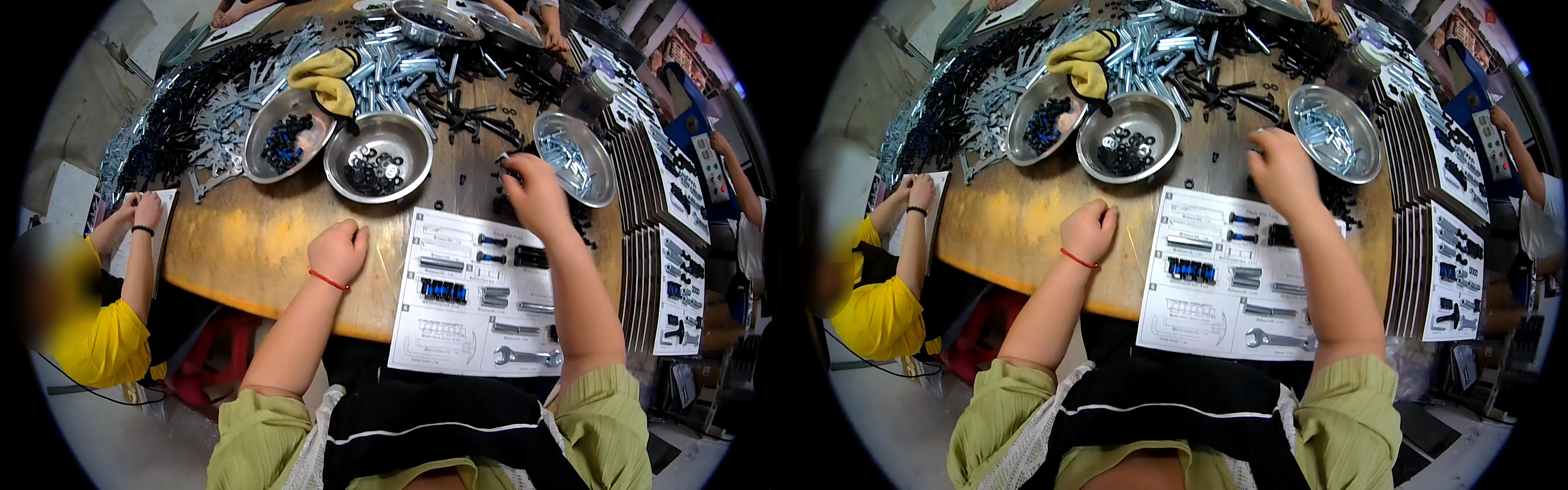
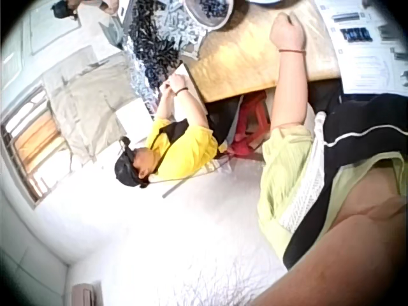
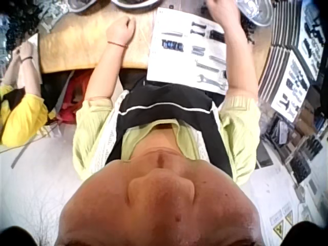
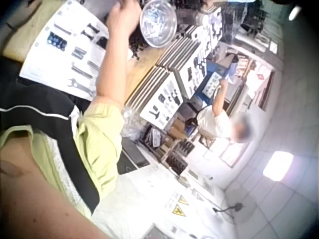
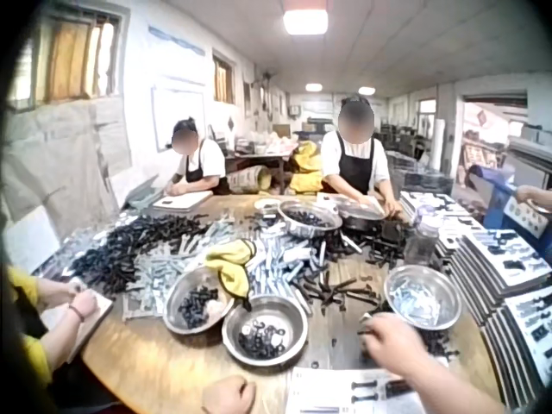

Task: The person picks small hardware items such as washers, nuts, and bolts from bowls and places them into designated slots on a printed cardboard backing. The person repeatedly completes one backing and moves it aside to start a new one.

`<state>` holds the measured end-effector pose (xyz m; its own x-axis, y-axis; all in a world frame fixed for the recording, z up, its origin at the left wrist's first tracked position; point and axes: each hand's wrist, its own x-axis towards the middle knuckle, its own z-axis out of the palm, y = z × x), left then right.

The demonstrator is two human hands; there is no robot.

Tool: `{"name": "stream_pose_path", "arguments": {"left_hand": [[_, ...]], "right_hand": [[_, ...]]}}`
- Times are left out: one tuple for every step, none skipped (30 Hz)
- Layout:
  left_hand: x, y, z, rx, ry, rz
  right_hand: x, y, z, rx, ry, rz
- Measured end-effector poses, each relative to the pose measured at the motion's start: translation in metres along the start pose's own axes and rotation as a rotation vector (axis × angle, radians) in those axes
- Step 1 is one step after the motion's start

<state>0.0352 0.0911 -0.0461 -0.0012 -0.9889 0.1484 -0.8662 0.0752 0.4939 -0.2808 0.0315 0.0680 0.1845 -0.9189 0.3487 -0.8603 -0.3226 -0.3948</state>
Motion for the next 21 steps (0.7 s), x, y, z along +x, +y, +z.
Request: {"name": "stream_pose_path", "arguments": {"left_hand": [[0.003, -0.008, 0.004, -0.006, 0.045, -0.037], [0.006, -0.014, 0.005, -0.016, 0.086, -0.072], [0.007, -0.01, 0.002, 0.002, 0.072, -0.088], [0.007, -0.009, 0.001, 0.001, 0.082, -0.079], [0.009, -0.008, 0.002, -0.001, 0.094, -0.064], [0.012, -0.007, 0.005, -0.011, 0.106, -0.049], [0.014, -0.006, 0.005, -0.001, 0.1, -0.048], [0.016, -0.004, 0.005, -0.015, 0.093, -0.047], [0.013, -0.004, 0.005, -0.017, 0.084, -0.063], [0.011, -0.004, 0.005, -0.022, 0.073, -0.076], [0.012, -0.005, 0.007, -0.017, 0.088, -0.066], [0.011, -0.005, 0.008, -0.021, 0.096, -0.069], [0.011, -0.005, 0.009, -0.027, 0.104, -0.072], [0.011, -0.005, 0.01, -0.034, 0.113, -0.073], [0.011, -0.007, 0.009, -0.032, 0.108, -0.076], [0.011, -0.008, 0.009, -0.031, 0.104, -0.078], [0.01, -0.009, 0.009, -0.029, 0.1, -0.081], [0.011, -0.009, 0.009, -0.03, 0.1, -0.079], [0.011, -0.008, 0.01, -0.031, 0.101, -0.078], [0.011, -0.008, 0.011, -0.033, 0.102, -0.076], [0.011, -0.009, 0.011, -0.032, 0.107, -0.073]], "right_hand": [[0.025, -0.006, 0.024, -0.037, -0.028, -0.071], [0.051, -0.012, 0.048, -0.051, -0.118, -0.077], [0.072, -0.007, 0.077, -0.075, -0.103, -0.128], [0.093, -0.002, 0.101, -0.081, -0.123, -0.136], [0.111, 0.001, 0.115, -0.068, -0.164, -0.099], [0.125, 0.008, 0.128, -0.04, -0.155, -0.086], [0.134, 0.017, 0.14, -0.073, -0.167, -0.083], [0.142, 0.026, 0.151, -0.106, -0.188, -0.079], [0.144, 0.021, 0.159, -0.117, -0.185, -0.061], [0.149, 0.018, 0.166, -0.142, -0.213, -0.043], [0.153, 0.015, 0.171, -0.202, -0.229, -0.013], [0.153, 0.009, 0.172, -0.266, -0.252, 0.018], [0.157, 0.012, 0.175, -0.302, -0.241, 0.041], [0.163, 0.016, 0.178, -0.339, -0.23, 0.065], [0.166, 0.013, 0.178, -0.371, -0.217, 0.087], [0.167, 0.011, 0.176, -0.341, -0.171, 0.123], [0.169, 0.009, 0.173, -0.279, -0.158, 0.196], [0.172, 0.008, 0.171, -0.216, -0.139, 0.273], [0.177, 0.01, 0.174, -0.142, -0.191, 0.265], [0.183, 0.013, 0.177, -0.068, -0.243, 0.257], [0.188, 0.016, 0.181, 0.01, -0.295, 0.255]]}}
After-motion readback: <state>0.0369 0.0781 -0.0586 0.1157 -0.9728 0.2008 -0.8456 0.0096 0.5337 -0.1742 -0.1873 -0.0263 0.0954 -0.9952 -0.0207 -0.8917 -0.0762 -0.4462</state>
